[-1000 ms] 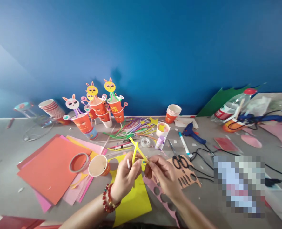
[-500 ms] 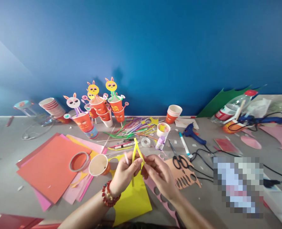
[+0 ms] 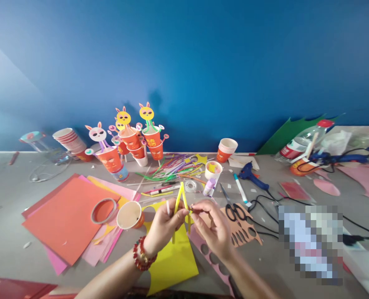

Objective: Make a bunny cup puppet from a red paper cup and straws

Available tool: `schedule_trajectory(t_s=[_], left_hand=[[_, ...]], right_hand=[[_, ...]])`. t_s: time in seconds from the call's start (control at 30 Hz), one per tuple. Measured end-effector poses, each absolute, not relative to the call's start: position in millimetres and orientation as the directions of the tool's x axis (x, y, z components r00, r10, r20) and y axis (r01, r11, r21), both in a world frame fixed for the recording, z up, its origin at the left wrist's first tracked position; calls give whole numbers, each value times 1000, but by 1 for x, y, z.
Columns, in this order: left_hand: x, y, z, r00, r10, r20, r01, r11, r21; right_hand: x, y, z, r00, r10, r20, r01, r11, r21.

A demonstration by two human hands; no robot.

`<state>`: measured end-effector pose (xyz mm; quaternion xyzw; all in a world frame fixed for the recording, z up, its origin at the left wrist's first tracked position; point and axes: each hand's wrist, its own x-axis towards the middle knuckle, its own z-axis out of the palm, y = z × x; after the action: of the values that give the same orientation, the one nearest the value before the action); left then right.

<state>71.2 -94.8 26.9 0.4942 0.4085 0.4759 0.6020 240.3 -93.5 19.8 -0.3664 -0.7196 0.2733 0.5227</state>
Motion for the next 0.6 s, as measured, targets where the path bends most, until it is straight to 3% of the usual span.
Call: schedule_trajectory(t_s=[0.2, 0.27, 0.37, 0.43, 0.53, 0.6], left_hand=[[67, -97, 31, 230, 973, 14, 9, -17, 1000], [67, -98, 33, 229, 973, 22, 38, -31, 999], [67, -100, 35, 269, 963, 7, 0, -7, 1000], [66, -100, 36, 276, 961, -27, -62, 46, 997], [65, -100, 36, 267, 960, -80, -159, 126, 979], [63, -99, 37, 276, 957, -93, -211, 155, 965]], right_hand=[[244, -96, 23, -263, 837, 479, 163, 528, -833], [244, -98, 24, -290, 874, 389, 106, 433, -895], [238, -93, 34, -314, 931, 187, -112, 160, -981], [236, -86, 45, -316, 939, 135, -270, 48, -962], [260, -91, 47, -273, 949, 155, -448, 17, -894], [303, -121, 23, -186, 975, 119, -474, 17, -881]])
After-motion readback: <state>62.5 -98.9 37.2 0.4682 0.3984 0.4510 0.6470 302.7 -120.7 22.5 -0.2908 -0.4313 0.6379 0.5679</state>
